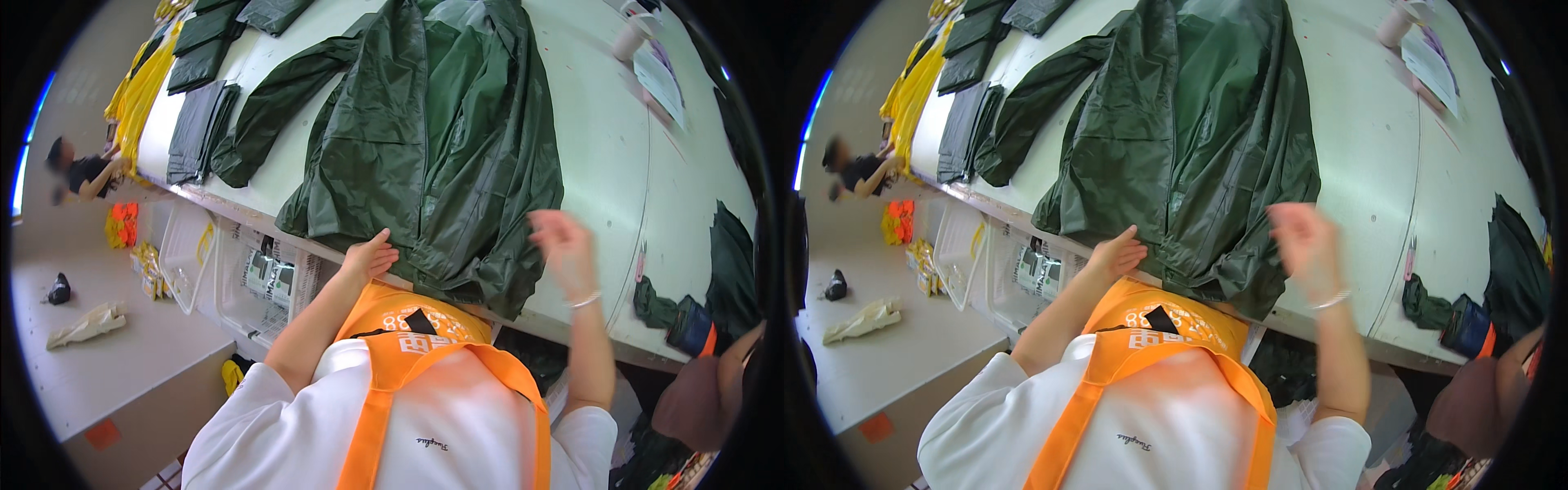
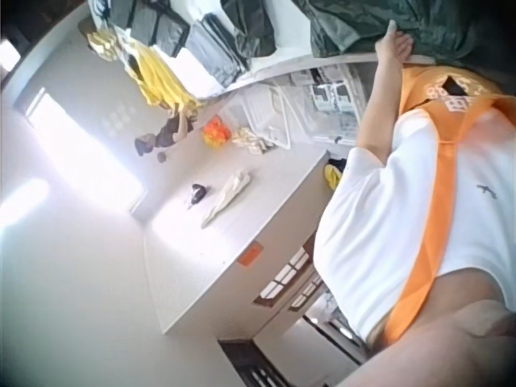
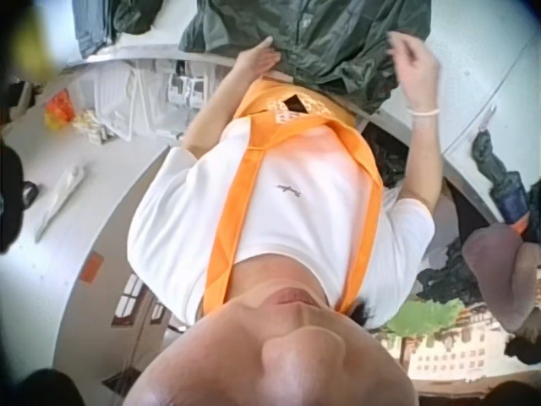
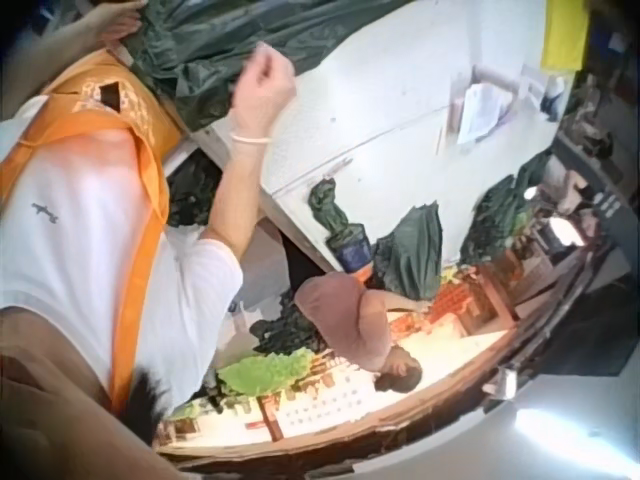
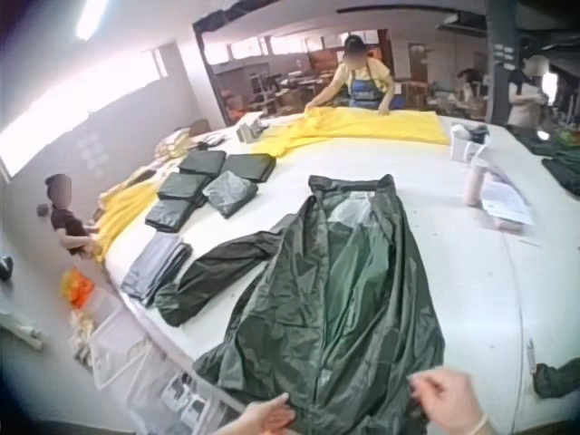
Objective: The person folds a dark green jacket on a white table. They smooth the fabric, fold the sleeves inward, fold the sides, and then fold the jacket into a compact rectangle before placing it on a stack.
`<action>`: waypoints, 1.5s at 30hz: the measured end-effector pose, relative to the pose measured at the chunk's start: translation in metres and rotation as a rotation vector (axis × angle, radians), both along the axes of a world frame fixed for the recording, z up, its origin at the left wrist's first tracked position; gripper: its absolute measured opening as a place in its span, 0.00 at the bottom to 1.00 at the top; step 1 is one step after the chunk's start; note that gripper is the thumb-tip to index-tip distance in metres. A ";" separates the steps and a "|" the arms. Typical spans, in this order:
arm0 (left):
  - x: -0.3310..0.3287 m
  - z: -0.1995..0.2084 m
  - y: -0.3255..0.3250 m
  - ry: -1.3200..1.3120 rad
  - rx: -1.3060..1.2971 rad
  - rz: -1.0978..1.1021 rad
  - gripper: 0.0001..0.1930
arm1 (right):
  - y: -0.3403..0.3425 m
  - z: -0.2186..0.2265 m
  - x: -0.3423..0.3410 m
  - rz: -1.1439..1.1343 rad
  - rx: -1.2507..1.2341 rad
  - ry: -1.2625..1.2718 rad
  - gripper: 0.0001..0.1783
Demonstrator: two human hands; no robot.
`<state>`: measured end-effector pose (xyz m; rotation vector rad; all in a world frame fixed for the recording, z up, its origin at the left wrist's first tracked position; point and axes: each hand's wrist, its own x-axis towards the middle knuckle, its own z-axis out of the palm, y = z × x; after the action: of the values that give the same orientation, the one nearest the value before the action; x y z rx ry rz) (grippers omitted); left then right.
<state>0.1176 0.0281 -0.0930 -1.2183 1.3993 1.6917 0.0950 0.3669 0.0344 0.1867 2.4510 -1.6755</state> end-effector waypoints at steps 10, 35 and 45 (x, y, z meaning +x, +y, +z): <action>-0.025 -0.021 -0.012 0.111 0.446 0.509 0.19 | -0.172 -0.133 0.035 -0.063 0.665 0.181 0.39; 0.000 0.130 -0.048 0.480 0.385 -0.068 0.02 | -0.136 0.119 0.044 -0.023 0.408 0.252 0.08; 0.028 0.004 0.013 0.086 0.500 -0.076 0.07 | -0.172 0.004 0.103 -0.124 0.918 0.207 0.08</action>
<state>0.1454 0.0410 -0.0888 -0.8095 0.9663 1.9056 0.1983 0.1951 0.0383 0.2811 3.2317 -0.4845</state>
